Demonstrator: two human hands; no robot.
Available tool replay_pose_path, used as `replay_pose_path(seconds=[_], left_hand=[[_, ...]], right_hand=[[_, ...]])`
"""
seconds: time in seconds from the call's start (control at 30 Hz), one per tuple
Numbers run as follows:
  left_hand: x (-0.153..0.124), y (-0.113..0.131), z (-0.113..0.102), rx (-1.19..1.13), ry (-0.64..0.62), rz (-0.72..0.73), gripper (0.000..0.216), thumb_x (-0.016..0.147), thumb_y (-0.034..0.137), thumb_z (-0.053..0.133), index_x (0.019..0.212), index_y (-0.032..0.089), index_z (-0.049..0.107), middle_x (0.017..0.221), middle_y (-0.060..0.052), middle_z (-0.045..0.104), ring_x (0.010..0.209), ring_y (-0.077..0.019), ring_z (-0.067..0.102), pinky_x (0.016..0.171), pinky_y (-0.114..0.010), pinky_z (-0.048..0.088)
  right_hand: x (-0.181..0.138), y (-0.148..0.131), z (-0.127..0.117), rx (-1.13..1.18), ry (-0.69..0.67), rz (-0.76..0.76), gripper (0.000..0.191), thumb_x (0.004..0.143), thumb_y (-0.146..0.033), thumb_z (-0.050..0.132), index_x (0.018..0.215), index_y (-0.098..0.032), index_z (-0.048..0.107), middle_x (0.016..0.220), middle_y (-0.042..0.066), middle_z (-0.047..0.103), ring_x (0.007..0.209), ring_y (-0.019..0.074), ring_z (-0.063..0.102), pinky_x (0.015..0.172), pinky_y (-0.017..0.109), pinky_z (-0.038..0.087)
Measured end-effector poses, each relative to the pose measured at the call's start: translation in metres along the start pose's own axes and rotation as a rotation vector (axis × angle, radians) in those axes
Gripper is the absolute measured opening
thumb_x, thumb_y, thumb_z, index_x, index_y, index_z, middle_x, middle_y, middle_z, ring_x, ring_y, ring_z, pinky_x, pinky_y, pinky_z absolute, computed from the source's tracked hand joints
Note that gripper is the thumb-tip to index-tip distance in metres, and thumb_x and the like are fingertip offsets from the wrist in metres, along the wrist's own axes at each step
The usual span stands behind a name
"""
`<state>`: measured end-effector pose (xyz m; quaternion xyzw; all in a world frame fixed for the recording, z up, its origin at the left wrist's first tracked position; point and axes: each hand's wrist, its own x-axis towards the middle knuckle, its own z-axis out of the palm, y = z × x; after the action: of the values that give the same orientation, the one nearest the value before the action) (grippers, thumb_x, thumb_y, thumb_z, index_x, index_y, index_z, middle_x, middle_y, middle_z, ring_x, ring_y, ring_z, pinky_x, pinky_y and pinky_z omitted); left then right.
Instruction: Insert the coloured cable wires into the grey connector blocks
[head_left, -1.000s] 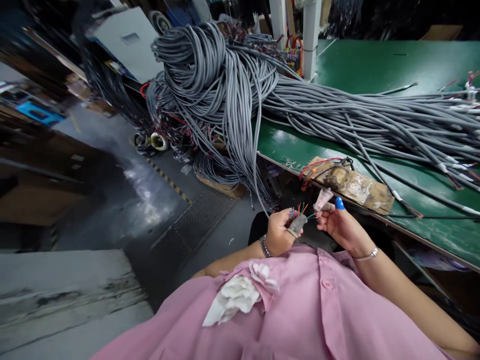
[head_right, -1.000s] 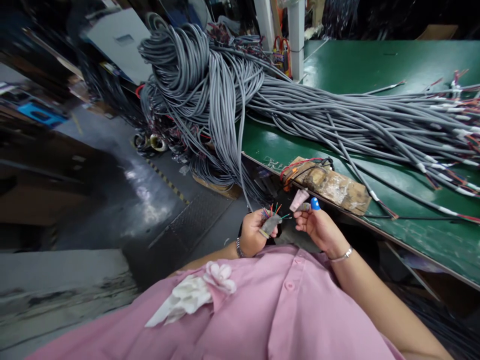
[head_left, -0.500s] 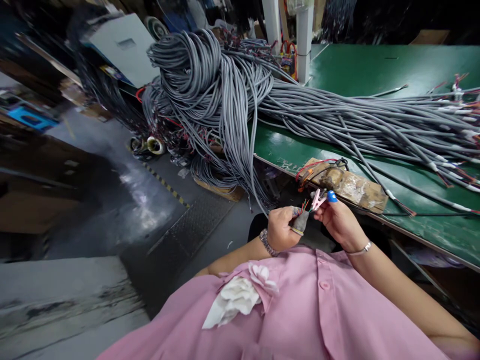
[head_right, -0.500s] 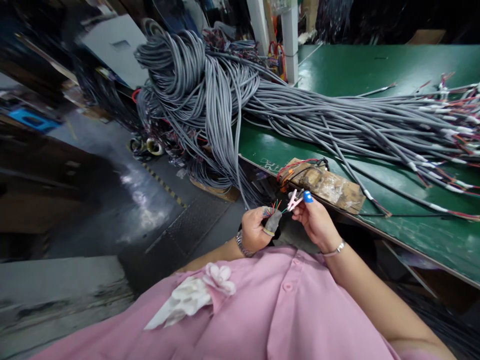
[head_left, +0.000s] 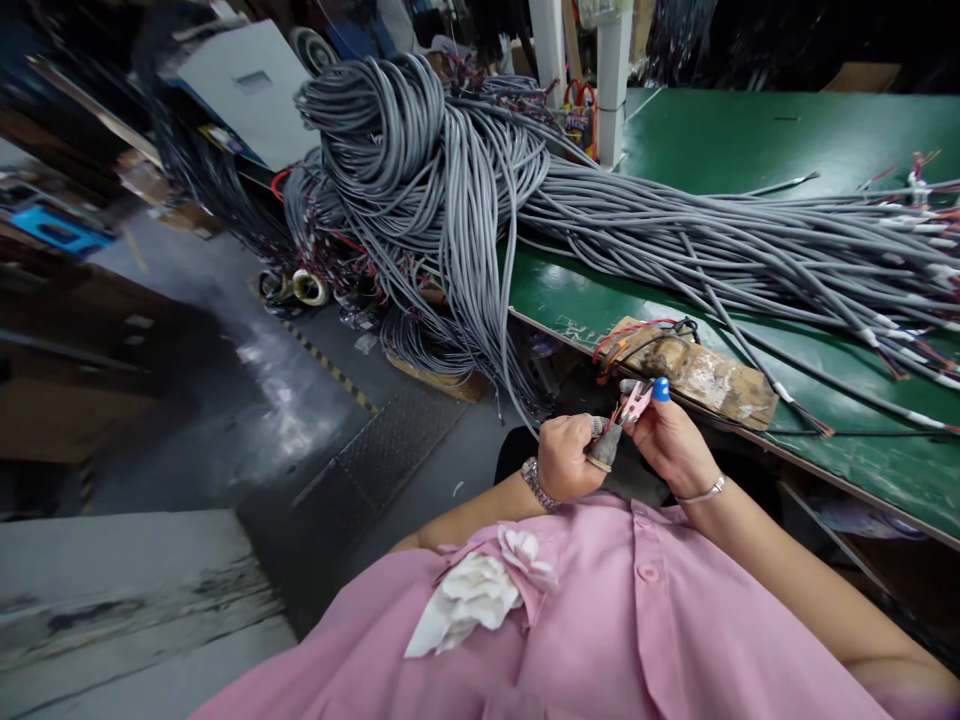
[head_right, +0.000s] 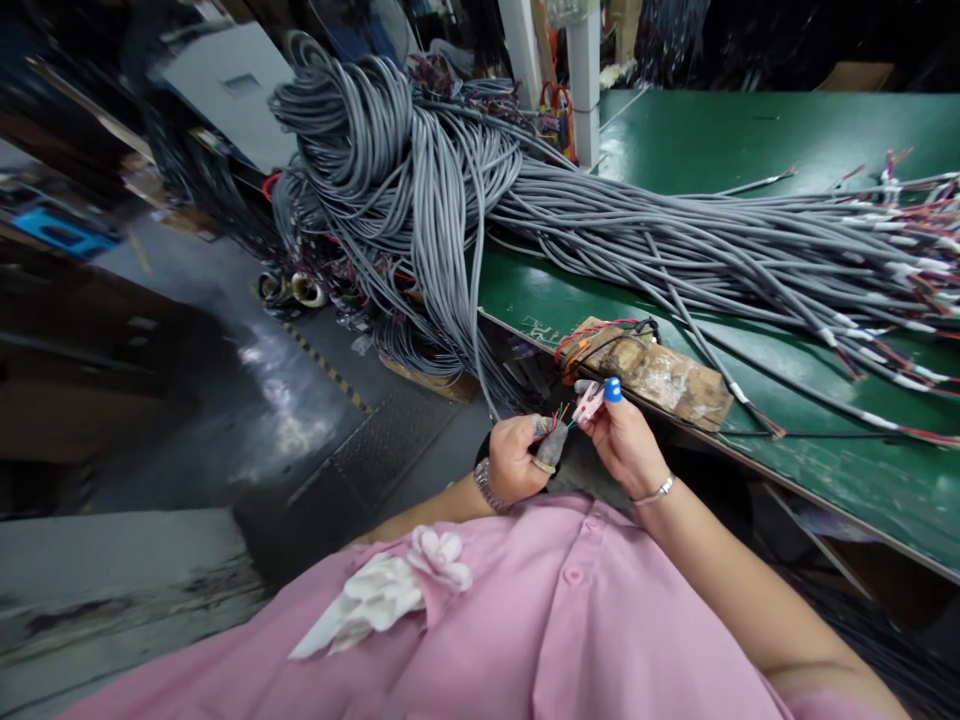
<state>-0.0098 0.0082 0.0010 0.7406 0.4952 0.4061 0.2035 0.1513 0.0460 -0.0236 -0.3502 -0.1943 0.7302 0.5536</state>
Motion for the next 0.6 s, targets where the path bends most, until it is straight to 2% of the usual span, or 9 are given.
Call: replay_pose_path(seconds=[0.2,0.4,0.5,0.6], left_hand=[[-0.004,-0.005,0.002,0.05,-0.024,0.049,0.01,0.075,0.025,0.061,0.08,0.019,0.067,0.064,-0.006,0.062,0.061,-0.0175,0.056,0.066,-0.029,0.042],[-0.008,-0.002,-0.006,0.071,-0.017,0.077,0.012,0.08,0.026,0.056,0.079,0.019,0.065,0.063,-0.006,0.062,0.061,-0.016,0.057,0.065,-0.028,0.042],[-0.013,-0.005,-0.007,0.084,0.033,0.148,0.015,0.082,0.027,0.054,0.075,0.017,0.063,0.059,-0.004,0.06,0.057,-0.0142,0.055,0.06,-0.027,0.041],[-0.017,-0.01,-0.004,0.084,0.049,0.218,0.017,0.082,0.028,0.053,0.074,0.016,0.062,0.057,-0.004,0.058,0.054,-0.0135,0.054,0.056,-0.026,0.04]], right_hand=[[-0.005,-0.002,0.005,0.032,-0.001,0.057,0.037,0.075,-0.057,0.066,0.082,-0.022,0.069,0.075,0.001,0.067,0.063,0.0122,0.059,0.057,0.023,0.048],[-0.016,-0.003,-0.011,0.039,-0.162,0.183,0.05,0.077,-0.068,0.053,0.084,-0.021,0.069,0.077,0.003,0.065,0.062,0.0115,0.055,0.058,0.024,0.048],[-0.025,0.002,-0.02,-0.074,-0.285,0.248,0.041,0.073,-0.058,0.067,0.086,-0.019,0.069,0.081,0.004,0.065,0.066,0.0132,0.057,0.061,0.026,0.049],[-0.033,0.006,-0.021,-0.199,-0.295,0.221,0.024,0.071,-0.038,0.076,0.083,-0.019,0.068,0.075,0.001,0.063,0.063,0.0108,0.055,0.061,0.024,0.047]])
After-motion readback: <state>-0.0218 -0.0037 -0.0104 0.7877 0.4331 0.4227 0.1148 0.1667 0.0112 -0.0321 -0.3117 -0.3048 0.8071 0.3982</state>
